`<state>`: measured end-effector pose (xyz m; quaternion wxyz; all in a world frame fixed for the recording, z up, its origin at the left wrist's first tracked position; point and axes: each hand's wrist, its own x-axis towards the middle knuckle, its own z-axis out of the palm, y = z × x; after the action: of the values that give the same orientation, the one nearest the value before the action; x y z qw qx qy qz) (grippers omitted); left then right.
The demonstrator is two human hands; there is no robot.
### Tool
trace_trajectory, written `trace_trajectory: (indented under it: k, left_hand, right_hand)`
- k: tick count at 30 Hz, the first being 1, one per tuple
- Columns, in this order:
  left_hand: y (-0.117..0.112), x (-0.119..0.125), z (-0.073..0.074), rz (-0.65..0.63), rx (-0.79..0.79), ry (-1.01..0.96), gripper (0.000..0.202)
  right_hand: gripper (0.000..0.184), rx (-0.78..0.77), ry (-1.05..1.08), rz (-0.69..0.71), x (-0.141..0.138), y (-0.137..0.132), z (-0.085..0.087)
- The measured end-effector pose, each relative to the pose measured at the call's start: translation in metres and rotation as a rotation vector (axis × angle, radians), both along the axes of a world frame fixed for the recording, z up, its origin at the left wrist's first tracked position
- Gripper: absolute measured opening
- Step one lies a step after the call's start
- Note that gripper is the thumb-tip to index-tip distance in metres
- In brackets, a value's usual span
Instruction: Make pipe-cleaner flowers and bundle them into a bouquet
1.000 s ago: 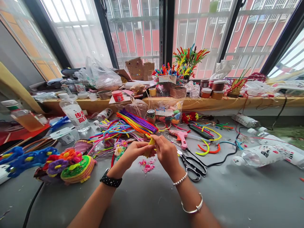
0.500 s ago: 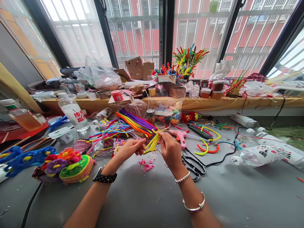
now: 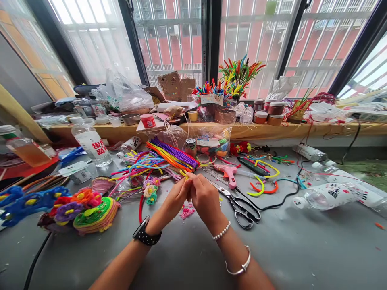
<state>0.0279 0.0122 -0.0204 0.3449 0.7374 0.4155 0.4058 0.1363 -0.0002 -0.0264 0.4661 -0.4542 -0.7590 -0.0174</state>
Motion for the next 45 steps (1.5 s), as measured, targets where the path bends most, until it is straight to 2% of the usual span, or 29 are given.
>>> trace_trajectory:
  k: [7,10,17,22,25,29,33,39,45]
  left_hand:
    - [0.003,-0.003,-0.003,0.058,0.072,0.026,0.034]
    - [0.001,-0.002,-0.001,0.076,0.074,0.035,0.034]
    - [-0.006,-0.004,0.011,-0.033,0.043,-0.123,0.026]
    - [-0.007,-0.006,0.013,-0.015,0.108,-0.131,0.023]
    - [-0.006,-0.005,0.009,0.068,0.154,-0.074,0.03]
    - [-0.004,-0.007,0.0,0.228,0.29,0.098,0.034]
    - [-0.003,-0.009,-0.005,0.311,0.418,0.18,0.032]
    - [-0.003,-0.01,-0.002,0.368,0.501,0.213,0.031]
    - [-0.004,-0.011,0.0,0.369,0.529,0.208,0.03]
  right_hand:
    - [0.015,0.023,0.095,-0.081,0.003,0.001,-0.001]
    - [0.007,0.035,0.091,-0.066,0.003,0.002,-0.002]
    - [0.005,0.067,0.131,-0.005,0.0,-0.001,0.001]
    - [0.004,0.084,0.118,0.016,-0.001,-0.001,0.001]
    - [0.002,0.075,0.109,0.007,-0.003,-0.002,-0.002]
    - [0.002,0.063,0.124,0.021,-0.005,-0.002,-0.005]
    - [0.005,0.038,0.126,0.023,-0.005,-0.001,-0.004]
    - [0.006,0.059,0.059,0.037,-0.003,-0.001,0.002]
    - [0.008,0.106,0.054,0.028,-0.004,-0.004,0.003]
